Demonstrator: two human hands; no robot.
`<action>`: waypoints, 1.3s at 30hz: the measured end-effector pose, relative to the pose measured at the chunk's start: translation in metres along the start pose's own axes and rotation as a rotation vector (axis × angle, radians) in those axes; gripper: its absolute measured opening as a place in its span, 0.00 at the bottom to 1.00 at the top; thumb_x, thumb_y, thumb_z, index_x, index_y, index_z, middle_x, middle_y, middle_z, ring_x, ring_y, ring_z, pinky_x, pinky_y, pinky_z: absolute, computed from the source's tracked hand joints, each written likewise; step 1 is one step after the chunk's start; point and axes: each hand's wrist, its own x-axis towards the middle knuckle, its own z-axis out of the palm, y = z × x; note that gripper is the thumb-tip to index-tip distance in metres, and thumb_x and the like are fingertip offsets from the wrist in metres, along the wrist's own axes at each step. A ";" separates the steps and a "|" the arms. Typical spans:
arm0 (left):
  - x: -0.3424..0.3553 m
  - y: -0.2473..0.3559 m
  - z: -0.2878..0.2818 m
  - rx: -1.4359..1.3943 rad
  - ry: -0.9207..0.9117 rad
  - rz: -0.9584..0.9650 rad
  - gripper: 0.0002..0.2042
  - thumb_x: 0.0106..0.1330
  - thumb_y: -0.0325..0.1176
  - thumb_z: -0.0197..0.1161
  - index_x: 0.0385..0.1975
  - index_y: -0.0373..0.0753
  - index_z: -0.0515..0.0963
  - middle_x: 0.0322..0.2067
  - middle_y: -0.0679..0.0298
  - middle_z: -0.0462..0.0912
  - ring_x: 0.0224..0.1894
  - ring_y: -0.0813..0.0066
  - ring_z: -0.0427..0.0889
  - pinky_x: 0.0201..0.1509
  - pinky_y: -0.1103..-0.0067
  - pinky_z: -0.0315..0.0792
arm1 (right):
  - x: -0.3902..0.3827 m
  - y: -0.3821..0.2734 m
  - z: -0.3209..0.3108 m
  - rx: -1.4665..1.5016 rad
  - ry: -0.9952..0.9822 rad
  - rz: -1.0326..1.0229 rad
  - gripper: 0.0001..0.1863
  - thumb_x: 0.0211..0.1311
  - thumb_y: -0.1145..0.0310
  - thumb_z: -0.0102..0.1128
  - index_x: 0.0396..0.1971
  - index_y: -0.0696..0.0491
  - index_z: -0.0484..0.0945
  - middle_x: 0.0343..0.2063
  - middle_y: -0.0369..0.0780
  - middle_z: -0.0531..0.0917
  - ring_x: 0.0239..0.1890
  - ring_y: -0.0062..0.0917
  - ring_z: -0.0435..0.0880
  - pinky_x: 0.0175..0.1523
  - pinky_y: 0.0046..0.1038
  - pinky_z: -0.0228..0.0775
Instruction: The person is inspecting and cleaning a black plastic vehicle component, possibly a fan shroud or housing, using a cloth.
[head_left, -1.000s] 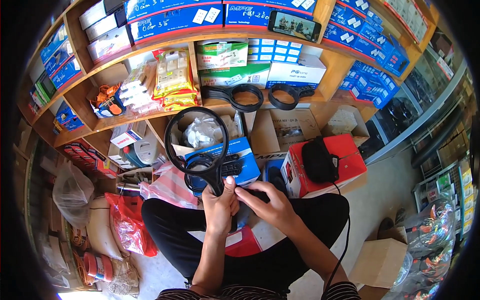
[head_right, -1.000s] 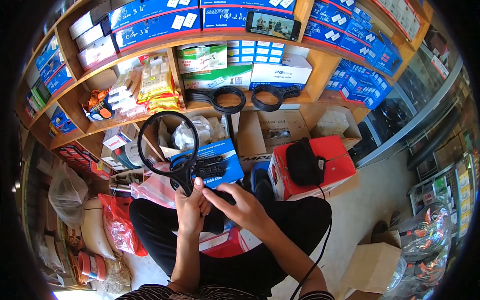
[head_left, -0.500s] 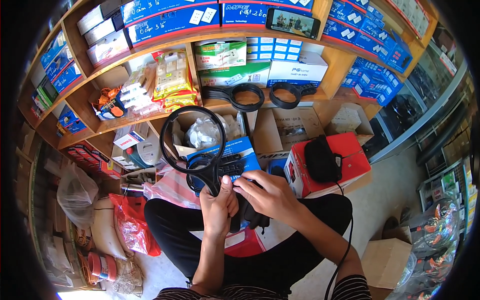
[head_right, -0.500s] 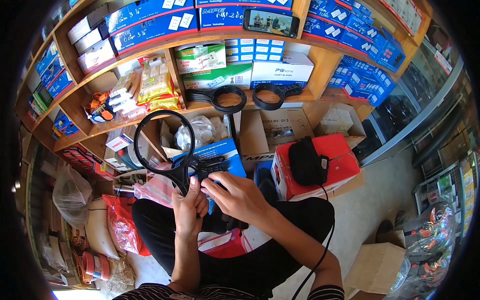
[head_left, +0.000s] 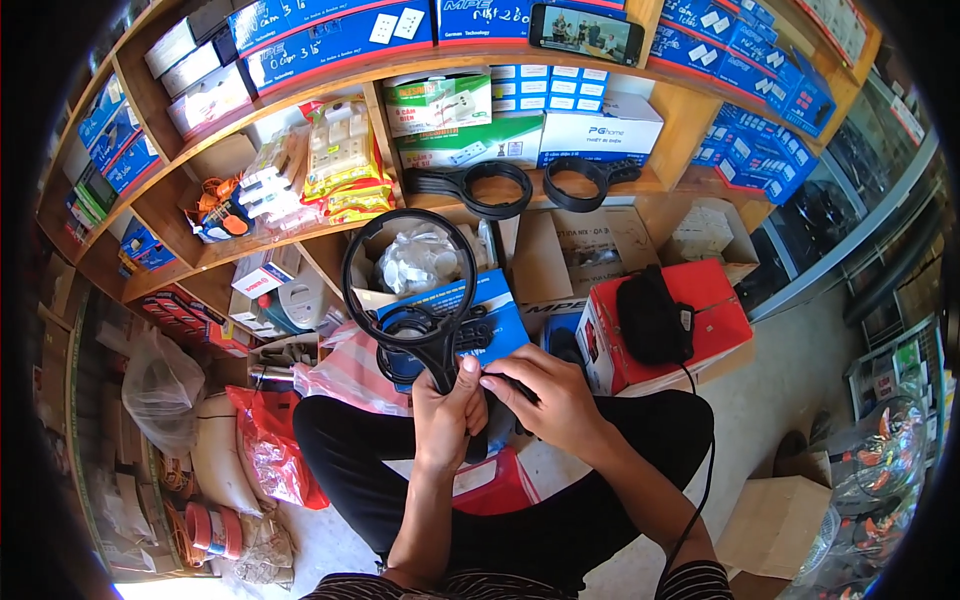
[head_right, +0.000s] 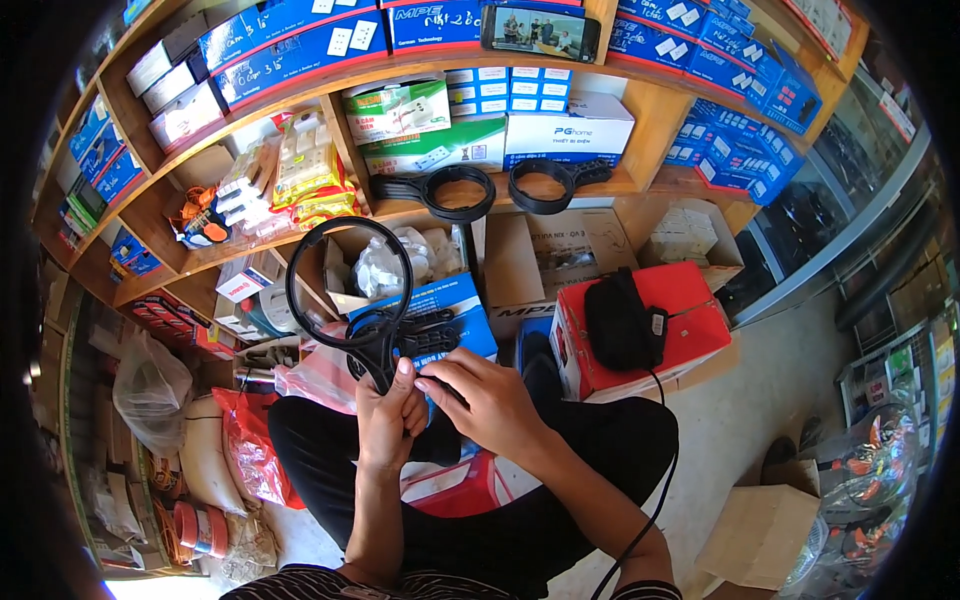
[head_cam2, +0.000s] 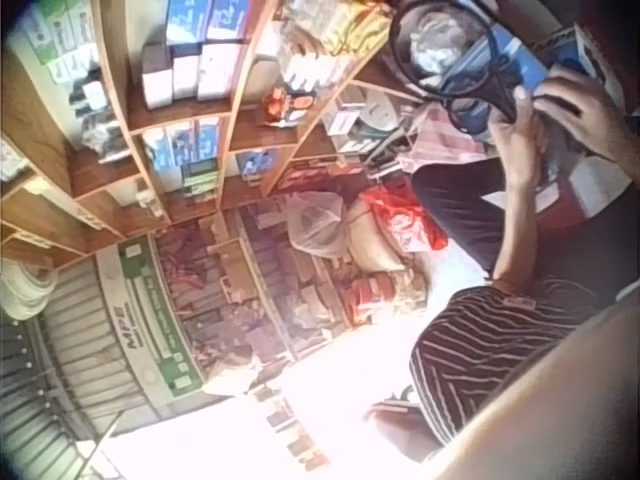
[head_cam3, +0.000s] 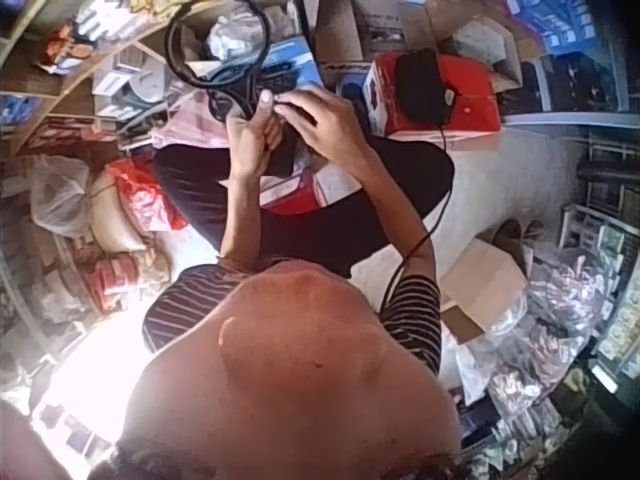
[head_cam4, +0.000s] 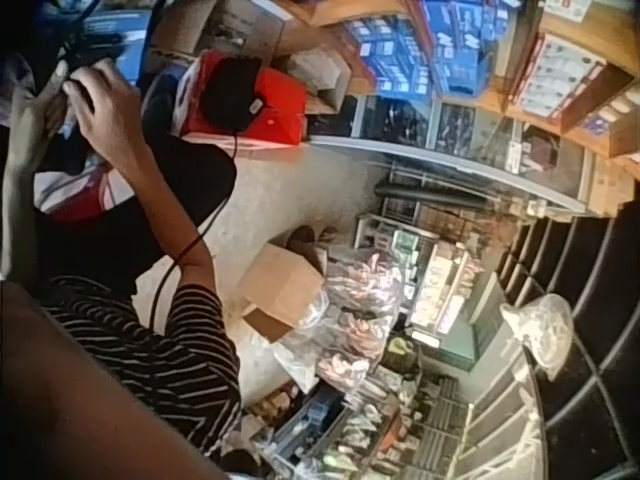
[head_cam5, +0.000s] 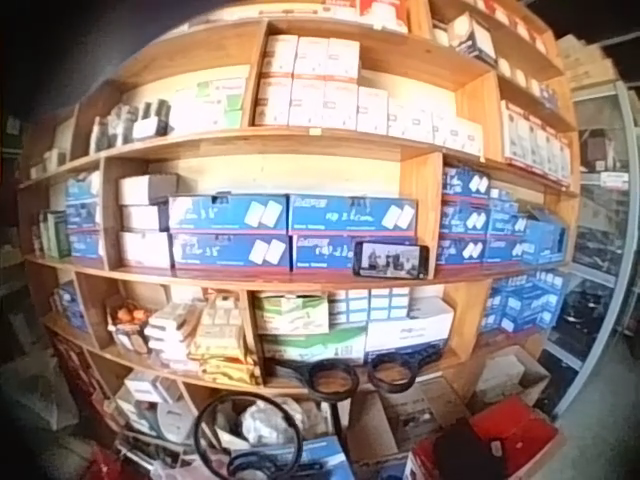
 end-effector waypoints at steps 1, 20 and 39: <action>0.000 0.000 0.002 0.016 0.009 0.001 0.15 0.78 0.39 0.59 0.28 0.42 0.69 0.13 0.76 0.60 0.12 0.88 0.56 0.15 0.85 0.51 | -0.001 -0.001 -0.001 0.017 -0.016 0.035 0.08 0.63 0.73 0.70 0.39 0.60 0.84 0.32 0.42 0.83 0.32 0.33 0.86 0.36 0.31 0.77; -0.001 -0.004 -0.010 0.132 -0.041 0.107 0.08 0.73 0.32 0.66 0.41 0.33 0.78 0.15 0.72 0.71 0.12 0.87 0.62 0.15 0.84 0.54 | -0.001 0.000 -0.006 0.192 0.033 0.156 0.08 0.65 0.73 0.69 0.39 0.61 0.84 0.33 0.43 0.85 0.34 0.29 0.84 0.41 0.28 0.74; -0.001 -0.008 -0.001 0.051 0.019 0.091 0.08 0.77 0.35 0.60 0.44 0.36 0.75 0.17 0.74 0.64 0.13 0.88 0.59 0.15 0.86 0.52 | -0.001 -0.001 -0.003 0.193 0.055 0.140 0.08 0.63 0.75 0.70 0.40 0.61 0.83 0.33 0.42 0.85 0.35 0.28 0.85 0.41 0.27 0.75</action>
